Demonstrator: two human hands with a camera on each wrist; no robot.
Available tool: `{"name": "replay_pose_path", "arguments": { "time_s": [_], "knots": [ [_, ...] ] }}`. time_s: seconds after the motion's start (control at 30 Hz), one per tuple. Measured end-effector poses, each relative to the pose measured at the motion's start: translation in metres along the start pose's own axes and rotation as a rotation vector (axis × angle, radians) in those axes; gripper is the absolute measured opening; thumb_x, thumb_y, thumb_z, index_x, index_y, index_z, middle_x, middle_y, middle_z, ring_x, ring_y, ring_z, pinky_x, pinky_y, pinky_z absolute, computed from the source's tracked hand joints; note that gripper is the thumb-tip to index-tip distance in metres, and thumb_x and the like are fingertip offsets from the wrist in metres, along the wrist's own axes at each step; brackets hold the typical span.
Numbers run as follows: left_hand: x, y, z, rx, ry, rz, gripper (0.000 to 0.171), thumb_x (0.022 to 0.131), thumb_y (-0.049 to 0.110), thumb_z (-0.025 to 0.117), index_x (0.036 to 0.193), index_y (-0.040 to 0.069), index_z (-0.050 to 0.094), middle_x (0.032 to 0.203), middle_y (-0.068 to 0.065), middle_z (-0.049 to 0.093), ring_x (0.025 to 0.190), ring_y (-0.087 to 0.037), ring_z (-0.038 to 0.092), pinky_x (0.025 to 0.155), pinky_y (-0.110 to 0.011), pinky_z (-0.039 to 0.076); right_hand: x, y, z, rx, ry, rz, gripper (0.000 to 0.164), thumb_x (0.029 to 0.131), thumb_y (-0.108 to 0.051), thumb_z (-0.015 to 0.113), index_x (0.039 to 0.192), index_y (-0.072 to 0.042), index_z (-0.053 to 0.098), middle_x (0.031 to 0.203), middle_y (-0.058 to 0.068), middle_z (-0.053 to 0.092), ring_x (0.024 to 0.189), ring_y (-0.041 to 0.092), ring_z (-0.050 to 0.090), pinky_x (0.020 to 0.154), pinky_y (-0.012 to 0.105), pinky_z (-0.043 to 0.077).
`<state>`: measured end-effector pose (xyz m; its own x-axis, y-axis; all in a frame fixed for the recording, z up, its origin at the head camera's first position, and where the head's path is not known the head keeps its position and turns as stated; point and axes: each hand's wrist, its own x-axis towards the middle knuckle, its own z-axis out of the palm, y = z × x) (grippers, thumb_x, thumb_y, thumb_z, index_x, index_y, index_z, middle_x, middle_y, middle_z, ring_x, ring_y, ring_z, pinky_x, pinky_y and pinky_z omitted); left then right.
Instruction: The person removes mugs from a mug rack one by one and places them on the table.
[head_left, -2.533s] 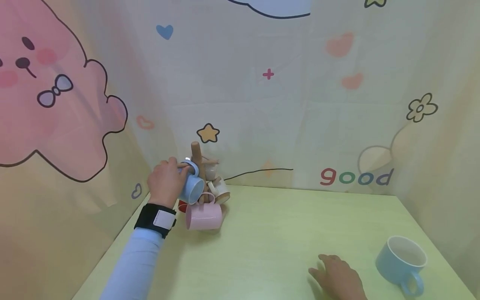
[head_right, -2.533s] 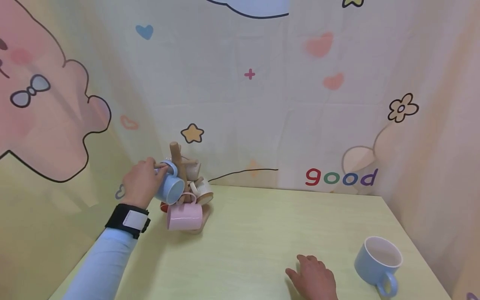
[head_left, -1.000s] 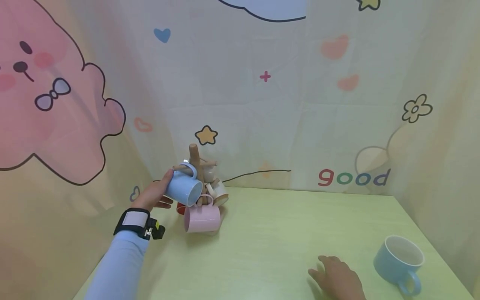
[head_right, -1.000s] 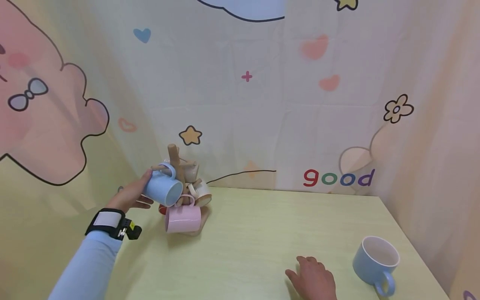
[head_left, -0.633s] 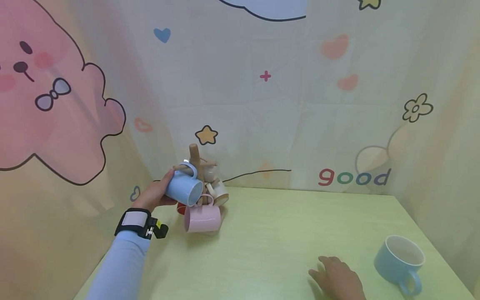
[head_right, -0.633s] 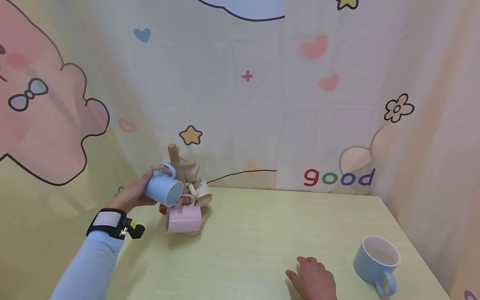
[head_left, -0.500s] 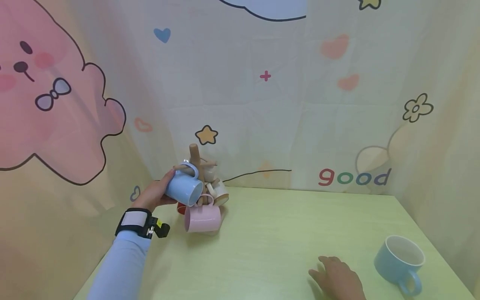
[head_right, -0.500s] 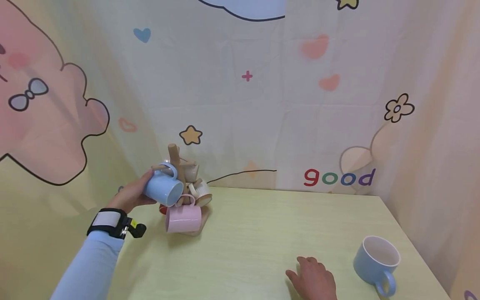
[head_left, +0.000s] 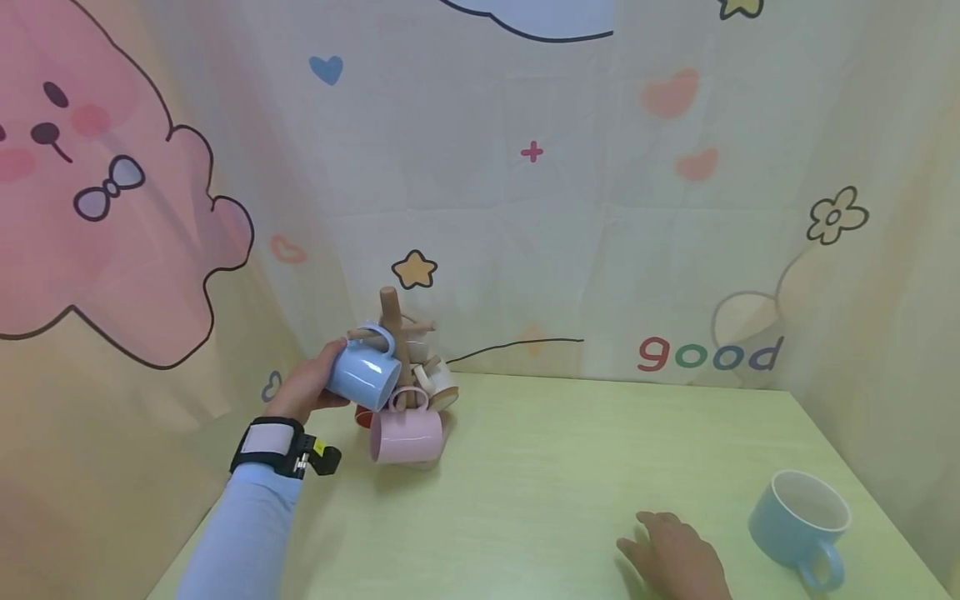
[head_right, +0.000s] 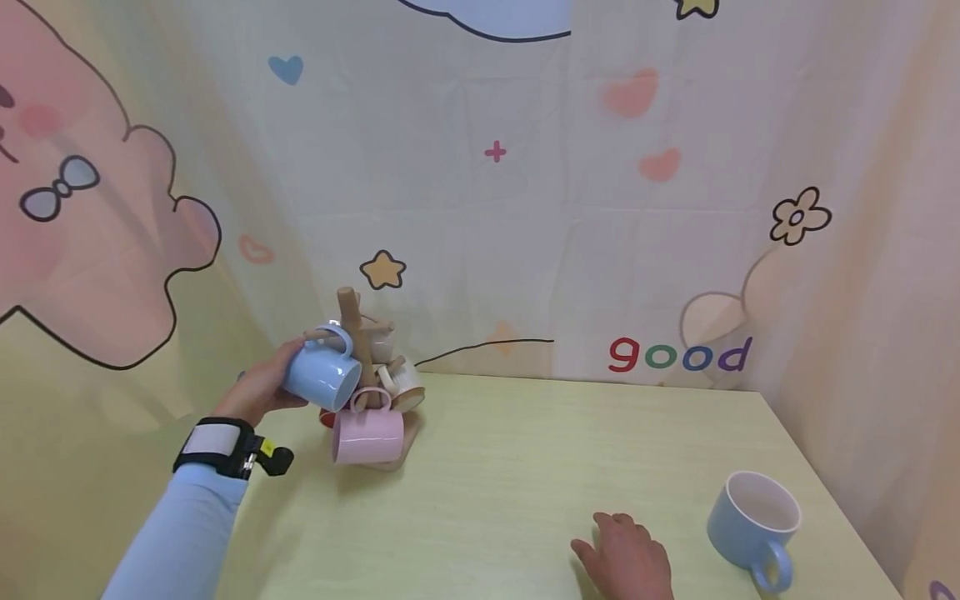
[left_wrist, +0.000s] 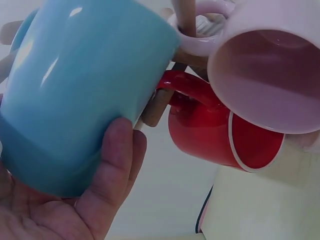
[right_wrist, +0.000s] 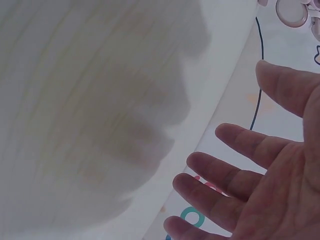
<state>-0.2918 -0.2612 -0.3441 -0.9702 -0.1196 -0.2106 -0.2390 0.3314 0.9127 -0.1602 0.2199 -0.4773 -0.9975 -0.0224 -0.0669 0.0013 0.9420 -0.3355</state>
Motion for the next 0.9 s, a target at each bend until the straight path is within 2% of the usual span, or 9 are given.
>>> {"name": "replay_pose_path", "arguments": {
  "time_s": [0.17, 0.43, 0.9],
  "knots": [
    [-0.007, 0.002, -0.007, -0.039, 0.016, 0.014, 0.099, 0.093, 0.074, 0.036, 0.153, -0.002, 0.02, 0.144, -0.034, 0.038, 0.116, -0.046, 0.057, 0.091, -0.048, 0.052, 0.0, -0.002, 0.0, -0.006, 0.004, -0.003, 0.058, 0.09, -0.043, 0.067, 0.12, 0.006, 0.062, 0.115, 0.028, 0.062, 0.107, 0.049, 0.057, 0.083, 0.062, 0.048],
    [-0.02, 0.006, -0.016, -0.002, 0.007, 0.059, 0.103, 0.089, 0.078, 0.038, 0.153, 0.0, 0.023, 0.142, -0.031, 0.041, 0.109, -0.042, 0.06, 0.085, -0.043, 0.056, 0.0, -0.003, 0.001, -0.016, 0.019, -0.022, 0.058, 0.09, -0.043, 0.067, 0.12, 0.006, 0.062, 0.115, 0.028, 0.062, 0.107, 0.05, 0.057, 0.082, 0.062, 0.049],
    [-0.046, 0.015, -0.015, 0.031, -0.006, 0.117, 0.094, 0.092, 0.072, 0.042, 0.149, -0.002, 0.029, 0.138, -0.03, 0.044, 0.107, -0.041, 0.06, 0.085, -0.043, 0.056, 0.001, -0.005, 0.002, -0.022, 0.057, -0.056, 0.055, 0.09, -0.041, 0.068, 0.119, 0.005, 0.063, 0.114, 0.026, 0.063, 0.106, 0.048, 0.058, 0.08, 0.061, 0.05]
  ]
}}
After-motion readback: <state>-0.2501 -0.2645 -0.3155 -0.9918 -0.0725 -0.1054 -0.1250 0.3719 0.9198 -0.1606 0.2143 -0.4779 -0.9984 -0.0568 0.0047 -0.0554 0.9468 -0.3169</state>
